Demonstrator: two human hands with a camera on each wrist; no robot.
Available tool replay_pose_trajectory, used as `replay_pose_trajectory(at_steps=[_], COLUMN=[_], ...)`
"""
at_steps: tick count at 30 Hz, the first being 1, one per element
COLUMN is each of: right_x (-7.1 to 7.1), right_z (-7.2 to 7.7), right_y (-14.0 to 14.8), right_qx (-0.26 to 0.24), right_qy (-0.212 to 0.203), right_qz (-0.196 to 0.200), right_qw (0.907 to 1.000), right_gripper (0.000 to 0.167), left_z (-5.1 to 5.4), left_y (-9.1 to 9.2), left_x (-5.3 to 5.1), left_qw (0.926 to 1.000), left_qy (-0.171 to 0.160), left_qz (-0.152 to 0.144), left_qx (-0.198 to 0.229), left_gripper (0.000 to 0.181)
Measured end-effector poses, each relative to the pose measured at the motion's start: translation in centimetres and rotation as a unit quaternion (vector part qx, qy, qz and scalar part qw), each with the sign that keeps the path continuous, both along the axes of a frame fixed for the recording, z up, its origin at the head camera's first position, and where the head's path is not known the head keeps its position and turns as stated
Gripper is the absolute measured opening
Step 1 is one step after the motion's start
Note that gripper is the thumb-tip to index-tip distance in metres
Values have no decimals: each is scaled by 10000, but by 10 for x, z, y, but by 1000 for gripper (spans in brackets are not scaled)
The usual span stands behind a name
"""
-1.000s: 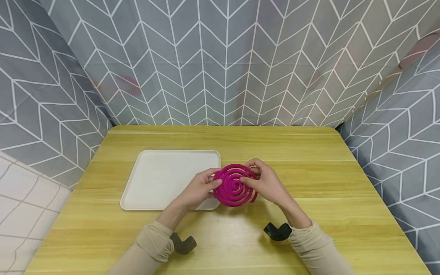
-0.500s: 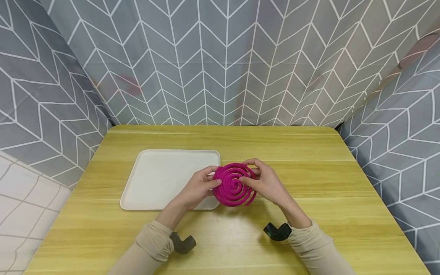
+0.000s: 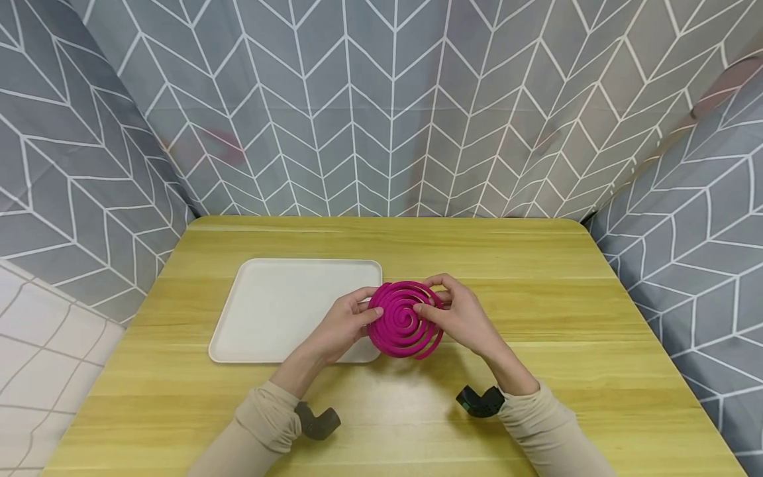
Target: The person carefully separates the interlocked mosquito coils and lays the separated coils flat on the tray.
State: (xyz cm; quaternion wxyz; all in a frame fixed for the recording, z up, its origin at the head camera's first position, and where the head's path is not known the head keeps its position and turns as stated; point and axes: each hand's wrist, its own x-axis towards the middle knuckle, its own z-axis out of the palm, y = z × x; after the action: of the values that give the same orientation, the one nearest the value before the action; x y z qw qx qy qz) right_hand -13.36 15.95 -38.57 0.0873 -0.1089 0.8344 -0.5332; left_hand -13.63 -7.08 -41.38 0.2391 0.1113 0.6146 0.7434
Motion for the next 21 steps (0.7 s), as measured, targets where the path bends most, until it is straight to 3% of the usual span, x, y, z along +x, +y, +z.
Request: replay_pose_trajectory(at_steps=[12,21], right_x=[-1,-1], right_z=[-3,-3], right_y=[-1,-2], right_qx=[125,132], right_qy=[75,71], right_qz=[-74,-75], right_qw=[9999,9999], right_gripper=[40,47], left_z=[-1,1], left_y=[0,-1], left_x=[0,0], left_qw=[9999,9995], left_qy=[35,-83], left_qz=[-49,-289], left_qx=[-86,-24], left_gripper=[44,44])
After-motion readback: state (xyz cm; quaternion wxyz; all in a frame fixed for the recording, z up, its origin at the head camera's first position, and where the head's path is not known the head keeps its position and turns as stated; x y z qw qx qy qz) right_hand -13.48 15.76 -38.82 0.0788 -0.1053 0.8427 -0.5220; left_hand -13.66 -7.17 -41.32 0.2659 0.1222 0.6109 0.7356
